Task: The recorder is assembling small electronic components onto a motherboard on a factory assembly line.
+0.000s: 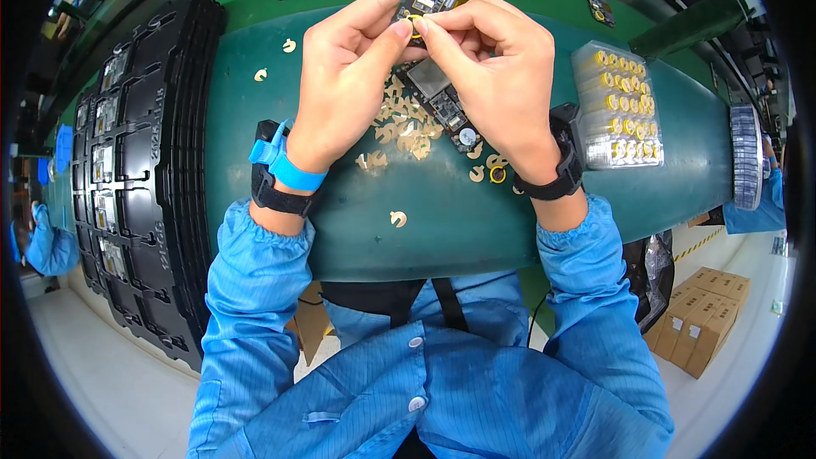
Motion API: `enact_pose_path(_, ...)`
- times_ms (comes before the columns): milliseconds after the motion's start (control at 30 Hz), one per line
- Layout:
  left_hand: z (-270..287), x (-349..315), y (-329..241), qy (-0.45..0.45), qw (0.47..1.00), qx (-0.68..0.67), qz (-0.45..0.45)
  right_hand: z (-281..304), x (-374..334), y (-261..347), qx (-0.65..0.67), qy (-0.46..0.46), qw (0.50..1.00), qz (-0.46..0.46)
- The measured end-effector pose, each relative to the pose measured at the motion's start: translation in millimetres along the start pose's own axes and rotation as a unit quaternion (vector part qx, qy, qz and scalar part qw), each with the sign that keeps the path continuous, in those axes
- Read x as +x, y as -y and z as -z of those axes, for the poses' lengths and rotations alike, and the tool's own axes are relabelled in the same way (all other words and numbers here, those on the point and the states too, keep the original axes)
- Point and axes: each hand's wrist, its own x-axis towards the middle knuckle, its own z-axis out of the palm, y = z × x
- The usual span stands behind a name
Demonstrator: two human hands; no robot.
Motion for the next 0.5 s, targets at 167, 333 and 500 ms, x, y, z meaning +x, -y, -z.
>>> enact_pose_path(167, 2.7, 0.7, -0.4, 0.008, 1.000, -0.002, 0.007, 1.7, 0.2, 0.8, -0.011, 0.014, 1.000, -0.007)
enact_pose_path(333, 4.1, 2.3, -1.8, 0.010, 1.000, -0.017, 0.017, 5.3, 3.7, 3.0, -0.120, 0.033, 0.986, 0.111)
enact_pose_path(500, 5.9, 2.4, -4.8, -0.002, 0.999, -0.032, 0.040, 6.4, 1.5, -0.3, -0.173, 0.062, 0.965, 0.185)
